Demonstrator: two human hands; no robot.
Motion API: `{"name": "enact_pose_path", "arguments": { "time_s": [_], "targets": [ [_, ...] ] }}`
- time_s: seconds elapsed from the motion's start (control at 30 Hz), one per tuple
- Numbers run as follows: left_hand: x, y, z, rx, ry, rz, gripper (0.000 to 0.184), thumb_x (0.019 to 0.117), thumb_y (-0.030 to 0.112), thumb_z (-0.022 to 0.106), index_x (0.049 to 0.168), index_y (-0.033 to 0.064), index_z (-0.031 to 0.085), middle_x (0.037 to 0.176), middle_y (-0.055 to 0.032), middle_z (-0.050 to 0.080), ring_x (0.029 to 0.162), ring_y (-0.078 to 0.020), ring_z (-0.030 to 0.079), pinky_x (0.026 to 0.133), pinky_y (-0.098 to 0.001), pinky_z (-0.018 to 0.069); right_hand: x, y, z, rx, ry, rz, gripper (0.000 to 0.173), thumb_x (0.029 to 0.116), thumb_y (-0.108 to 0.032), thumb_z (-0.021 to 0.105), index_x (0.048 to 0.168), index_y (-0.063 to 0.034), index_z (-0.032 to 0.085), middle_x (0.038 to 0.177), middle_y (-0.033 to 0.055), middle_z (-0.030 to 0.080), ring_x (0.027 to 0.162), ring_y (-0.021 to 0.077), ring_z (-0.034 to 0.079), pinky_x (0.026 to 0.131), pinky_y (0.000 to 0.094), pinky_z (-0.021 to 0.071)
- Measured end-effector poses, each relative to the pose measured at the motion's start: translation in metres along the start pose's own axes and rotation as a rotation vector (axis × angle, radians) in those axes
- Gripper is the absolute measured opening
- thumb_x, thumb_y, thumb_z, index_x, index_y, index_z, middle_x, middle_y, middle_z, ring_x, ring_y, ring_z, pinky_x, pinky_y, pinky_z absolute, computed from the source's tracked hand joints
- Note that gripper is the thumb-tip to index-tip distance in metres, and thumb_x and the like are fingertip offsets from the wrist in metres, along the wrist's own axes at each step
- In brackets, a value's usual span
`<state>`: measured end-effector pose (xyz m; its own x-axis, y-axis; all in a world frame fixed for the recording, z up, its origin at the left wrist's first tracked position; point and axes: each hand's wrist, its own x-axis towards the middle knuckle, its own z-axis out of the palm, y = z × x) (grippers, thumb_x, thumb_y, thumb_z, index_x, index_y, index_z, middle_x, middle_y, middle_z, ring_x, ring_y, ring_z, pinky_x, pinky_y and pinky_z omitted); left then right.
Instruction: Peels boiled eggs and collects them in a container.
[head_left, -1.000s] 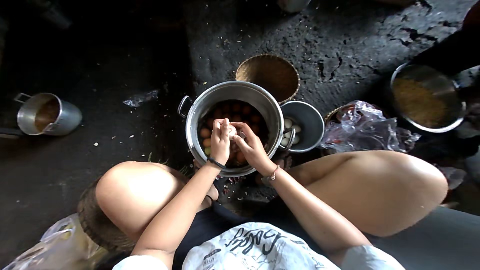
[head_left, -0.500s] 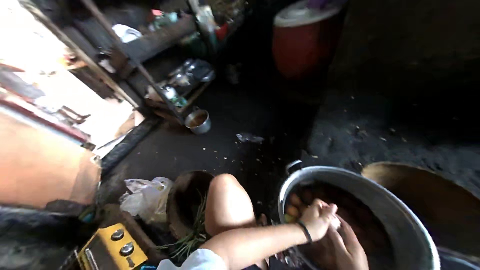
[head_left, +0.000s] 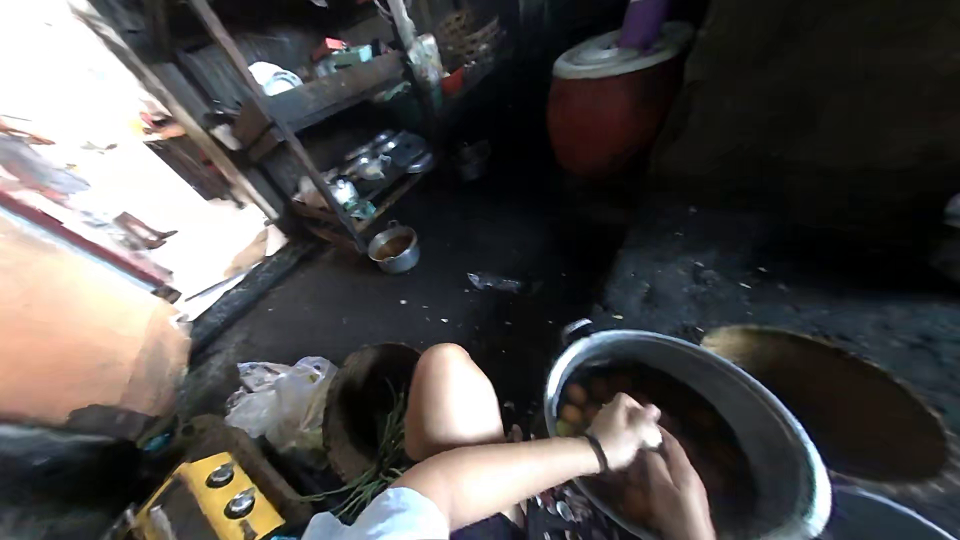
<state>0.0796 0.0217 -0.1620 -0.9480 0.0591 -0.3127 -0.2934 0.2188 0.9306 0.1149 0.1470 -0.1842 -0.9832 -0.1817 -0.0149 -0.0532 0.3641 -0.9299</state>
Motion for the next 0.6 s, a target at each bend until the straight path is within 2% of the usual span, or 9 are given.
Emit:
{"name": "enact_pose_path", "arguments": {
  "time_s": [0.07,0.17,0.2,0.27,0.33,0.43,0.53,0.6],
  "targets": [
    [-0.001,0.003,-0.002,-0.014,0.001,-0.014,0.045,0.1108,0.027,0.042,0.137,-0.0086,0.049,0.124,-0.0269,0.063,0.116,-0.0322,0.063,0.104,-0.0473,0.0489,0.002,0.001,0.002,0.015,0.056,-0.006,0.043,0.1003,-0.005,0.042,0.14,0.0079,0.054,0.131,0.0249,0.064,0.121,0.0295,0.064,0.105,0.0476,0.0501],
    [0.003,0.0,-0.002,-0.012,0.004,0.019,0.043,0.111,0.025,0.041,0.135,-0.0101,0.05,0.121,-0.0248,0.064,0.114,-0.0267,0.064,0.103,-0.0416,0.0502,0.004,0.002,-0.004,0.152,0.037,-0.005,0.046,0.1015,-0.009,0.034,0.139,0.0072,0.055,0.13,0.0174,0.066,0.116,0.0137,0.065,0.103,0.0328,0.0523],
    [0.005,-0.001,-0.002,-0.02,0.01,0.027,0.042,0.111,0.023,0.041,0.134,-0.0111,0.051,0.12,-0.0247,0.065,0.113,-0.0256,0.064,0.103,-0.0402,0.0499,0.005,0.001,-0.006,0.184,0.012,0.022,0.046,0.104,-0.014,0.035,0.14,0.0063,0.054,0.13,0.0168,0.066,0.116,0.0125,0.065,0.103,0.0319,0.0522],
    [0.008,-0.006,0.001,-0.026,0.013,0.025,0.04,0.111,0.022,0.042,0.131,-0.01,0.055,0.114,-0.0228,0.067,0.109,-0.0241,0.064,0.101,-0.04,0.0498,0.009,0.001,-0.01,0.109,-0.014,0.064,0.042,0.107,-0.022,0.047,0.139,0.0044,0.057,0.124,0.0172,0.069,0.111,0.0159,0.069,0.1,0.0345,0.0553],
    [0.011,-0.01,0.004,-0.023,-0.029,0.024,0.042,0.1118,0.028,0.039,0.13,-0.0068,0.054,0.108,-0.0187,0.068,0.103,-0.0211,0.065,0.097,-0.0397,0.0511,0.012,0.002,-0.017,-0.054,-0.025,0.034,0.041,0.1065,-0.024,0.053,0.136,0.0038,0.061,0.125,0.0193,0.069,0.116,0.0229,0.067,0.105,0.0397,0.0515],
    [0.011,-0.021,0.002,-0.001,-0.085,0.054,0.048,0.1121,0.038,0.035,0.13,-0.0031,0.053,0.106,-0.0163,0.067,0.098,-0.0198,0.065,0.093,-0.0404,0.0524,0.011,0.005,-0.023,-0.193,-0.069,-0.023,0.039,0.1071,-0.02,0.053,0.137,0.0022,0.06,0.131,0.0201,0.066,0.122,0.0283,0.065,0.109,0.0442,0.0494],
    [0.007,-0.026,-0.003,0.054,-0.084,0.049,0.051,0.1108,0.047,0.033,0.131,0.005,0.054,0.108,-0.014,0.065,0.097,-0.0207,0.063,0.089,-0.0427,0.0522,0.011,0.007,-0.017,-0.218,-0.053,-0.066,0.037,0.1072,-0.015,0.05,0.139,0.0036,0.059,0.132,0.0217,0.065,0.122,0.0302,0.065,0.108,0.0438,0.0493],
    [0.008,-0.029,0.0,0.077,-0.062,0.065,0.049,0.1103,0.048,0.034,0.129,0.0074,0.054,0.107,-0.0132,0.065,0.095,-0.0217,0.064,0.086,-0.0435,0.0531,0.011,0.006,-0.017,-0.217,-0.046,-0.049,0.037,0.1067,-0.012,0.049,0.138,0.0044,0.059,0.131,0.0224,0.066,0.12,0.0303,0.066,0.107,0.0438,0.05]
  ]
}}
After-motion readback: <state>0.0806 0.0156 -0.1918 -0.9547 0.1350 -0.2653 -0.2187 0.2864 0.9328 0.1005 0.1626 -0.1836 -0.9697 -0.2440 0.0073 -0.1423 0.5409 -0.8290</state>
